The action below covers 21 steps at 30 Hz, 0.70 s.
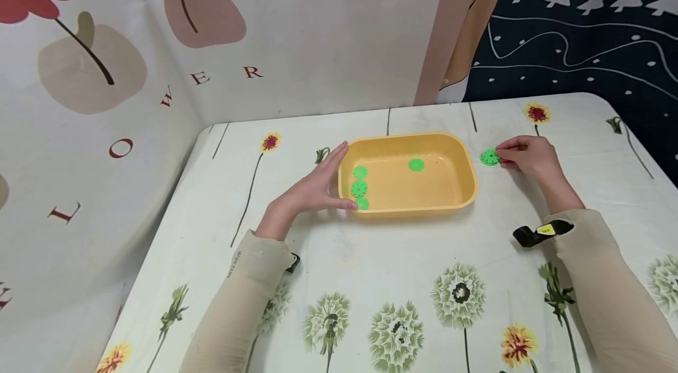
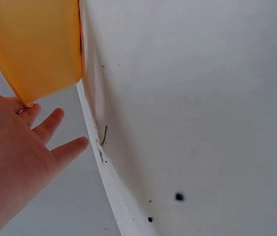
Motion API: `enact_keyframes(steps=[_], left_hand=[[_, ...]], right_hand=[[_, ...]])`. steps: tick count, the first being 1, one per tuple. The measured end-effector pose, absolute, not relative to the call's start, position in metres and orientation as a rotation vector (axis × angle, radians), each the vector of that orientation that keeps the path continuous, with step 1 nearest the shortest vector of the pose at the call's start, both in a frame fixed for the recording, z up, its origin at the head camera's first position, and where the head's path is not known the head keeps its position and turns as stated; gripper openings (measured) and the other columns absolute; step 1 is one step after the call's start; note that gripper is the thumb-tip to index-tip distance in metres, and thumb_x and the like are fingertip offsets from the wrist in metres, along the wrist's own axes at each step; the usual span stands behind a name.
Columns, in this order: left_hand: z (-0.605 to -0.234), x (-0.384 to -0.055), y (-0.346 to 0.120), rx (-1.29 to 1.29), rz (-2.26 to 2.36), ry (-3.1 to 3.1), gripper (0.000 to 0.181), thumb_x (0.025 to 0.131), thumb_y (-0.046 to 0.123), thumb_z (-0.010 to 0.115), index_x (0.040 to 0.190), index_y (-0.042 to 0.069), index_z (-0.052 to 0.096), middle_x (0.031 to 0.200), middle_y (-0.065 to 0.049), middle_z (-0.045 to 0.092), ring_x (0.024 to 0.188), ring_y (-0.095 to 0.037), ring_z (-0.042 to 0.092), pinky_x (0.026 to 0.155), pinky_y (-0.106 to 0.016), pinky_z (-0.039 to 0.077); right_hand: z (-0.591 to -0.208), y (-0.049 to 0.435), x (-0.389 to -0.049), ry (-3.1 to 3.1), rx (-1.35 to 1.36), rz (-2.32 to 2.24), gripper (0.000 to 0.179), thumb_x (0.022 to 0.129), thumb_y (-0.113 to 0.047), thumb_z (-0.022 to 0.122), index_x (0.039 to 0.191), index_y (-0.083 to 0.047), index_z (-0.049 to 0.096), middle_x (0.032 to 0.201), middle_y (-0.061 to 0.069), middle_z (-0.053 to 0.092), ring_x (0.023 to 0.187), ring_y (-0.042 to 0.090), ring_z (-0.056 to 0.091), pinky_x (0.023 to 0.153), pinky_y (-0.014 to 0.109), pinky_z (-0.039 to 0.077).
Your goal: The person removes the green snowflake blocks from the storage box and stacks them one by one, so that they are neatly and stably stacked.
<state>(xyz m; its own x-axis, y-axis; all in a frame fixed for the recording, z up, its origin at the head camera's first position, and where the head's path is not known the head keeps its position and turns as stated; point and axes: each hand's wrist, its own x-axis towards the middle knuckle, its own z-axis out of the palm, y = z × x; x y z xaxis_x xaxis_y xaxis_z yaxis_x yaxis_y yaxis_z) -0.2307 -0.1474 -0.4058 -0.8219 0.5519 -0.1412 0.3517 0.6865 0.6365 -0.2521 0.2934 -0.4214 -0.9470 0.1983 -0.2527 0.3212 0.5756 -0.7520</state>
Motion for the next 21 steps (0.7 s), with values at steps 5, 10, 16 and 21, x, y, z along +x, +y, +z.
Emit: enact_keyframes(steps=[5, 10, 16, 21], left_hand=[[-0.4062, -0.2307, -0.1479, 0.716, 0.872, 2.582, 0.127, 0.075, 0.047, 0.086, 0.162, 0.024, -0.004, 0.169, 0.01, -0.008, 0.158, -0.021, -0.001, 0.125, -0.053, 0.019], [-0.4073, -0.2304, -0.1482, 0.72, 0.87, 2.586, 0.128, 0.074, 0.048, 0.086, 0.162, 0.024, -0.004, 0.169, 0.01, -0.008, 0.158, -0.022, 0.0, 0.125, -0.053, 0.019], [-0.4062, -0.2296, -0.1477, 0.714, 0.868, 2.588, 0.128, 0.074, 0.047, 0.086, 0.162, 0.025, -0.004, 0.169, 0.01, -0.008, 0.158, -0.022, 0.0, 0.125, -0.053, 0.019], [-0.4058, -0.2287, -0.1473, 0.705, 0.872, 2.582, 0.127, 0.075, 0.047, 0.085, 0.161, 0.024, -0.005, 0.169, 0.011, -0.009, 0.158, -0.021, -0.001, 0.125, -0.053, 0.019]], right_hand=[[-0.4225, 0.2927, -0.2526, 2.67, 0.445, -1.289, 0.036, 0.1, -0.019, 0.061, 0.125, 0.005, 0.061, 0.105, 0.014, 0.066, 0.063, -0.002, 0.06, 0.058, 0.009, 0.051], [-0.4219, 0.2928, -0.2526, 2.661, 0.457, -1.276, 0.038, 0.1, -0.02, 0.06, 0.127, 0.006, 0.06, 0.116, 0.023, 0.063, 0.064, -0.002, 0.06, 0.057, 0.008, 0.05], [-0.4214, 0.293, -0.252, 2.664, 0.449, -1.264, 0.039, 0.1, -0.021, 0.06, 0.128, 0.006, 0.06, 0.121, 0.027, 0.061, 0.065, -0.002, 0.059, 0.057, 0.008, 0.05], [-0.4214, 0.2947, -0.2524, 2.672, 0.442, -1.272, 0.039, 0.1, -0.021, 0.06, 0.128, 0.007, 0.06, 0.122, 0.027, 0.062, 0.066, -0.003, 0.059, 0.06, 0.009, 0.052]])
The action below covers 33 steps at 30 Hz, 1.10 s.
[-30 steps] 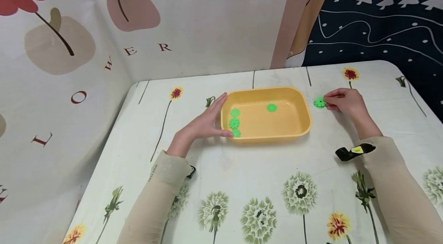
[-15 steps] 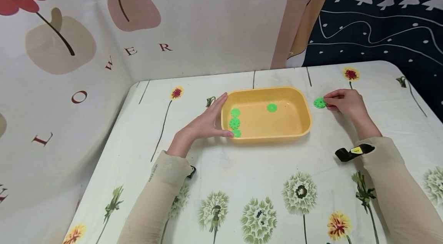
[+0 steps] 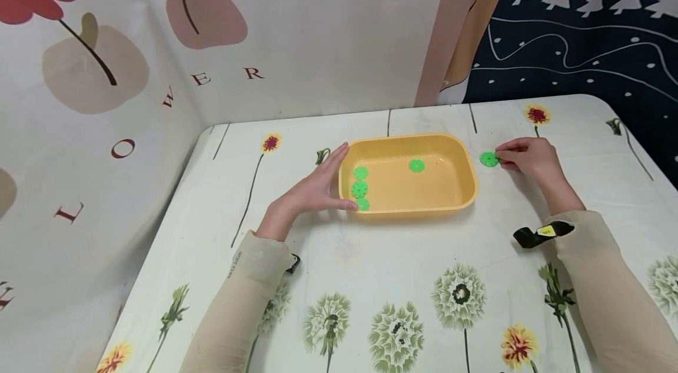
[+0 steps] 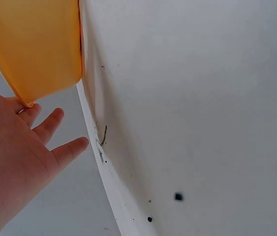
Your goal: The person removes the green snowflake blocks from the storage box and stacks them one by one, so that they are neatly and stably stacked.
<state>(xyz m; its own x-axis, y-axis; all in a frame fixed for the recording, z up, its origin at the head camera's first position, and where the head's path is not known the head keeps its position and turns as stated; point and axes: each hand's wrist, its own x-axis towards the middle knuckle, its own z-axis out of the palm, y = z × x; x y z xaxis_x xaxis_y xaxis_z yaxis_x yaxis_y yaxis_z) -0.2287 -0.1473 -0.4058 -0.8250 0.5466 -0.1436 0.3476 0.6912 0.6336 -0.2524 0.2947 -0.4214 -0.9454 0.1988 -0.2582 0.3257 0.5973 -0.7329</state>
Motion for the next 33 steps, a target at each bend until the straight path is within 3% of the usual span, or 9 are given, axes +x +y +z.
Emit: enact_keyframes(steps=[9, 16, 21, 27, 33], left_hand=[[-0.407, -0.229, -0.148, 0.71, 0.867, 2.58, 0.127, 0.075, 0.048, 0.085, 0.161, 0.025, -0.005, 0.169, 0.01, -0.009, 0.158, -0.022, -0.001, 0.125, -0.054, 0.019], [-0.406, -0.229, -0.148, 0.707, 0.85, 2.589, 0.127, 0.075, 0.048, 0.085, 0.162, 0.024, -0.005, 0.169, 0.011, -0.009, 0.158, -0.021, -0.002, 0.125, -0.054, 0.019], [-0.406, -0.228, -0.147, 0.704, 0.853, 2.589, 0.126, 0.075, 0.047, 0.085, 0.162, 0.024, -0.004, 0.169, 0.011, -0.009, 0.158, -0.021, -0.002, 0.125, -0.053, 0.019], [-0.406, -0.228, -0.148, 0.71, 0.86, 2.588, 0.126, 0.076, 0.047, 0.085, 0.162, 0.024, -0.005, 0.169, 0.01, -0.01, 0.158, -0.021, -0.002, 0.125, -0.053, 0.018], [-0.406, -0.229, -0.148, 0.717, 0.86, 2.589, 0.126, 0.076, 0.047, 0.085, 0.162, 0.024, -0.005, 0.169, 0.01, -0.009, 0.158, -0.02, -0.002, 0.125, -0.053, 0.019]], right_hand=[[-0.415, 0.293, -0.252, 2.694, 0.436, -1.273, 0.038, 0.1, -0.022, 0.061, 0.126, 0.004, 0.062, 0.115, 0.021, 0.066, 0.066, -0.004, 0.06, 0.062, 0.008, 0.052], [-0.408, 0.291, -0.254, 2.691, 0.408, -1.282, 0.041, 0.1, -0.026, 0.061, 0.129, 0.002, 0.061, 0.125, 0.023, 0.061, 0.074, -0.001, 0.059, 0.063, 0.005, 0.05], [-0.433, 0.303, -0.275, 2.727, 0.426, -1.333, 0.039, 0.097, -0.034, 0.065, 0.124, -0.005, 0.065, 0.114, 0.01, 0.065, 0.077, 0.002, 0.063, 0.059, 0.006, 0.05], [-0.465, 0.314, -0.299, 2.788, 0.339, -1.357, 0.046, 0.093, -0.045, 0.065, 0.124, -0.011, 0.066, 0.119, 0.01, 0.065, 0.085, 0.004, 0.067, 0.072, 0.012, 0.057], [-0.465, 0.304, -0.304, 2.766, 0.298, -1.42, 0.046, 0.091, -0.047, 0.067, 0.123, -0.014, 0.067, 0.112, 0.001, 0.065, 0.085, 0.006, 0.068, 0.068, 0.009, 0.055]])
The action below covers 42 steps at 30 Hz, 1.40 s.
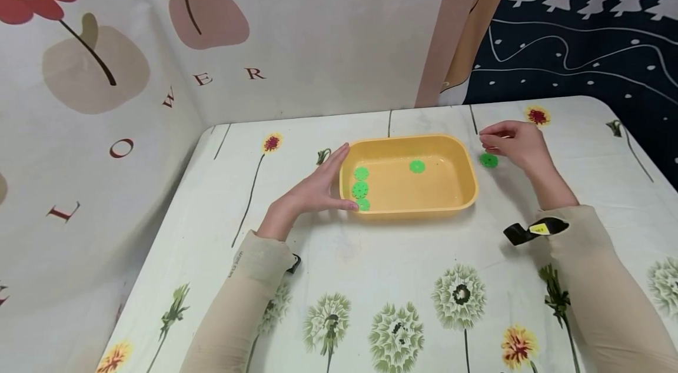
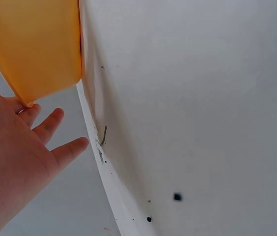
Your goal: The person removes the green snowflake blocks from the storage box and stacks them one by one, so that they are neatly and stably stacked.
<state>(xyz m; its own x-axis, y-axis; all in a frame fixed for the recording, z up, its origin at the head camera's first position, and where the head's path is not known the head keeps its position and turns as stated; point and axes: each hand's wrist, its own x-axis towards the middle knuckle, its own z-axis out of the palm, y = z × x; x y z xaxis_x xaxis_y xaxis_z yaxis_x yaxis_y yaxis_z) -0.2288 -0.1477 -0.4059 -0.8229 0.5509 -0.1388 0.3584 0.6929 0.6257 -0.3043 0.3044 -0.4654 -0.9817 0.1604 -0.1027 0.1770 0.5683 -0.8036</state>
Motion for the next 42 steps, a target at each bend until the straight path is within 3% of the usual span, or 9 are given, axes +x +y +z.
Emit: enact_keyframes(steps=[5, 9, 11, 16, 19, 28, 34, 37, 42], left_hand=[[-0.405, -0.228, -0.148, 0.716, 0.857, 2.589, 0.126, 0.076, 0.047, 0.085, 0.162, 0.024, -0.005, 0.169, 0.01, -0.009, 0.158, -0.021, -0.002, 0.125, -0.053, 0.019], [-0.405, -0.228, -0.148, 0.715, 0.855, 2.588, 0.127, 0.075, 0.047, 0.085, 0.162, 0.023, -0.005, 0.169, 0.009, -0.009, 0.158, -0.022, -0.002, 0.125, -0.053, 0.018], [-0.405, -0.227, -0.148, 0.717, 0.857, 2.588, 0.127, 0.075, 0.047, 0.085, 0.162, 0.023, -0.005, 0.169, 0.009, -0.009, 0.158, -0.022, -0.002, 0.125, -0.053, 0.018], [-0.405, -0.227, -0.147, 0.725, 0.859, 2.59, 0.127, 0.075, 0.048, 0.085, 0.162, 0.022, -0.005, 0.169, 0.009, -0.01, 0.158, -0.022, -0.002, 0.125, -0.053, 0.017], [-0.404, -0.227, -0.147, 0.726, 0.862, 2.589, 0.128, 0.075, 0.048, 0.085, 0.162, 0.022, -0.005, 0.169, 0.009, -0.01, 0.158, -0.022, -0.002, 0.125, -0.053, 0.017], [-0.405, -0.227, -0.147, 0.719, 0.86, 2.586, 0.128, 0.075, 0.047, 0.085, 0.161, 0.023, -0.006, 0.169, 0.009, -0.01, 0.158, -0.022, -0.002, 0.125, -0.053, 0.017], [-0.406, -0.227, -0.147, 0.72, 0.857, 2.59, 0.128, 0.075, 0.047, 0.085, 0.161, 0.023, -0.006, 0.169, 0.009, -0.011, 0.158, -0.022, -0.002, 0.125, -0.052, 0.017], [-0.406, -0.227, -0.147, 0.721, 0.856, 2.591, 0.128, 0.075, 0.048, 0.085, 0.162, 0.023, -0.005, 0.169, 0.009, -0.01, 0.158, -0.022, -0.002, 0.125, -0.053, 0.017], [-0.406, -0.227, -0.147, 0.706, 0.863, 2.593, 0.127, 0.074, 0.049, 0.085, 0.162, 0.025, -0.004, 0.169, 0.011, -0.009, 0.158, -0.021, -0.002, 0.125, -0.053, 0.018]], right_hand=[[-0.431, 0.278, -0.288, 2.69, 0.228, -1.523, 0.042, 0.091, -0.039, 0.071, 0.119, -0.008, 0.069, 0.107, 0.004, 0.066, 0.079, 0.003, 0.067, 0.064, 0.009, 0.054], [-0.407, 0.254, -0.273, 2.664, 0.211, -1.532, 0.036, 0.092, -0.037, 0.07, 0.116, -0.011, 0.069, 0.101, -0.003, 0.065, 0.076, -0.002, 0.065, 0.066, 0.009, 0.055], [-0.397, 0.243, -0.266, 2.694, 0.202, -1.493, 0.036, 0.093, -0.037, 0.069, 0.116, -0.01, 0.069, 0.102, -0.001, 0.066, 0.079, 0.001, 0.066, 0.067, 0.008, 0.054], [-0.37, 0.221, -0.249, 2.831, 0.125, -1.353, 0.034, 0.098, -0.028, 0.064, 0.119, -0.002, 0.067, 0.117, 0.019, 0.065, 0.095, 0.023, 0.06, 0.068, 0.005, 0.046], [-0.362, 0.213, -0.244, 2.858, 0.103, -1.335, 0.031, 0.099, -0.026, 0.063, 0.119, -0.003, 0.068, 0.118, 0.02, 0.066, 0.096, 0.025, 0.057, 0.066, 0.004, 0.042], [-0.363, 0.188, -0.245, 2.749, -0.049, -1.373, 0.028, 0.098, -0.019, 0.063, 0.118, 0.0, 0.068, 0.12, 0.021, 0.065, 0.098, 0.026, 0.062, 0.069, 0.001, 0.043], [-0.373, 0.171, -0.243, 2.655, -0.227, -1.374, 0.026, 0.097, -0.018, 0.065, 0.117, -0.001, 0.069, 0.117, 0.02, 0.069, 0.098, 0.022, 0.062, 0.074, 0.008, 0.047], [-0.379, 0.159, -0.243, 2.61, -0.297, -1.359, 0.026, 0.097, -0.018, 0.065, 0.116, -0.001, 0.069, 0.115, 0.019, 0.07, 0.101, 0.027, 0.064, 0.078, 0.013, 0.05], [-0.389, 0.137, -0.242, 2.426, -0.424, -1.394, 0.024, 0.098, -0.012, 0.064, 0.117, 0.002, 0.069, 0.116, 0.02, 0.07, 0.102, 0.03, 0.067, 0.088, 0.032, 0.059]])
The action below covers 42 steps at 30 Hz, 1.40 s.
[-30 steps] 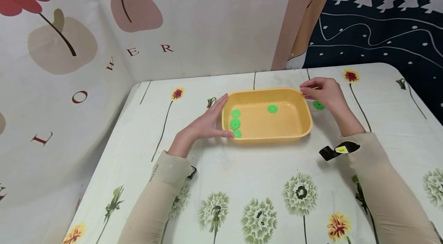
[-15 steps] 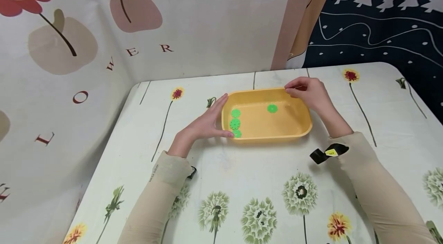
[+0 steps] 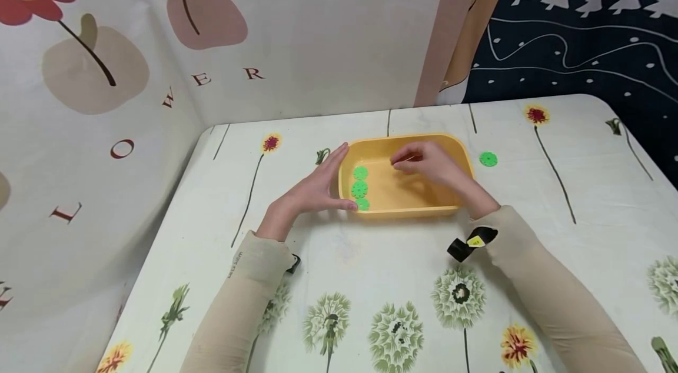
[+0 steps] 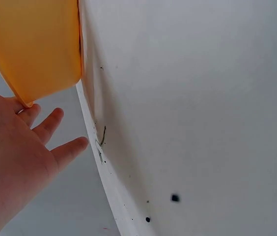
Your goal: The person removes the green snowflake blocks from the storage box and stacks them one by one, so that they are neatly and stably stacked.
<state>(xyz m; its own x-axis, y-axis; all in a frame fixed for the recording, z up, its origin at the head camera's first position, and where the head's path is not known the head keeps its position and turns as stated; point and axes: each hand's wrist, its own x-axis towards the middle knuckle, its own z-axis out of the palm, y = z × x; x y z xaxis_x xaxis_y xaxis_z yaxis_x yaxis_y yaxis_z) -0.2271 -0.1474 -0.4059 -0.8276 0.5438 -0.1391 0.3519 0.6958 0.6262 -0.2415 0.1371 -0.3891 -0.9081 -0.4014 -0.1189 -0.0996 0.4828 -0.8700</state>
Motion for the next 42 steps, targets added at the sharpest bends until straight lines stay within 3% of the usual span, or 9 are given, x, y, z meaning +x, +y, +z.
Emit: enact_keyframes(steps=[4, 11, 16, 27, 42], left_hand=[[-0.405, -0.226, -0.147, 0.71, 0.869, 2.593, 0.126, 0.075, 0.05, 0.084, 0.161, 0.026, -0.005, 0.169, 0.011, -0.009, 0.158, -0.021, -0.002, 0.125, -0.054, 0.018], [-0.405, -0.224, -0.149, 0.699, 0.866, 2.576, 0.125, 0.077, 0.048, 0.083, 0.161, 0.027, -0.007, 0.168, 0.012, -0.011, 0.158, -0.022, -0.002, 0.123, -0.059, 0.02], [-0.406, -0.228, -0.147, 0.729, 0.865, 2.575, 0.125, 0.077, 0.049, 0.083, 0.161, 0.026, -0.006, 0.169, 0.011, -0.01, 0.158, -0.022, -0.002, 0.123, -0.058, 0.021], [-0.403, -0.231, -0.148, 0.724, 0.86, 2.582, 0.125, 0.076, 0.051, 0.083, 0.161, 0.024, -0.005, 0.169, 0.011, -0.009, 0.158, -0.02, -0.002, 0.125, -0.054, 0.02], [-0.405, -0.228, -0.148, 0.709, 0.868, 2.579, 0.125, 0.077, 0.051, 0.083, 0.161, 0.026, -0.007, 0.169, 0.011, -0.01, 0.158, -0.021, -0.002, 0.124, -0.056, 0.02]], right_hand=[[-0.397, 0.117, -0.238, 2.244, -0.535, -1.317, 0.027, 0.098, -0.012, 0.062, 0.121, 0.002, 0.067, 0.12, 0.019, 0.069, 0.104, 0.027, 0.066, 0.093, 0.037, 0.058], [-0.406, 0.091, -0.23, 2.064, -0.799, -1.148, 0.031, 0.099, -0.011, 0.059, 0.127, 0.002, 0.064, 0.124, 0.016, 0.069, 0.113, 0.022, 0.066, 0.101, 0.034, 0.054], [-0.405, 0.092, -0.227, 2.018, -0.835, -1.106, 0.029, 0.1, -0.01, 0.059, 0.127, -0.001, 0.066, 0.122, 0.012, 0.071, 0.113, 0.017, 0.065, 0.102, 0.032, 0.052], [-0.403, 0.092, -0.229, 2.018, -0.861, -1.13, 0.022, 0.098, -0.007, 0.061, 0.114, 0.002, 0.072, 0.108, 0.012, 0.075, 0.088, 0.006, 0.063, 0.085, 0.021, 0.052], [-0.403, 0.093, -0.228, 2.063, -0.66, -1.228, 0.016, 0.096, -0.012, 0.065, 0.1, 0.001, 0.073, 0.088, 0.004, 0.074, 0.069, 0.011, 0.055, 0.067, 0.022, 0.048]])
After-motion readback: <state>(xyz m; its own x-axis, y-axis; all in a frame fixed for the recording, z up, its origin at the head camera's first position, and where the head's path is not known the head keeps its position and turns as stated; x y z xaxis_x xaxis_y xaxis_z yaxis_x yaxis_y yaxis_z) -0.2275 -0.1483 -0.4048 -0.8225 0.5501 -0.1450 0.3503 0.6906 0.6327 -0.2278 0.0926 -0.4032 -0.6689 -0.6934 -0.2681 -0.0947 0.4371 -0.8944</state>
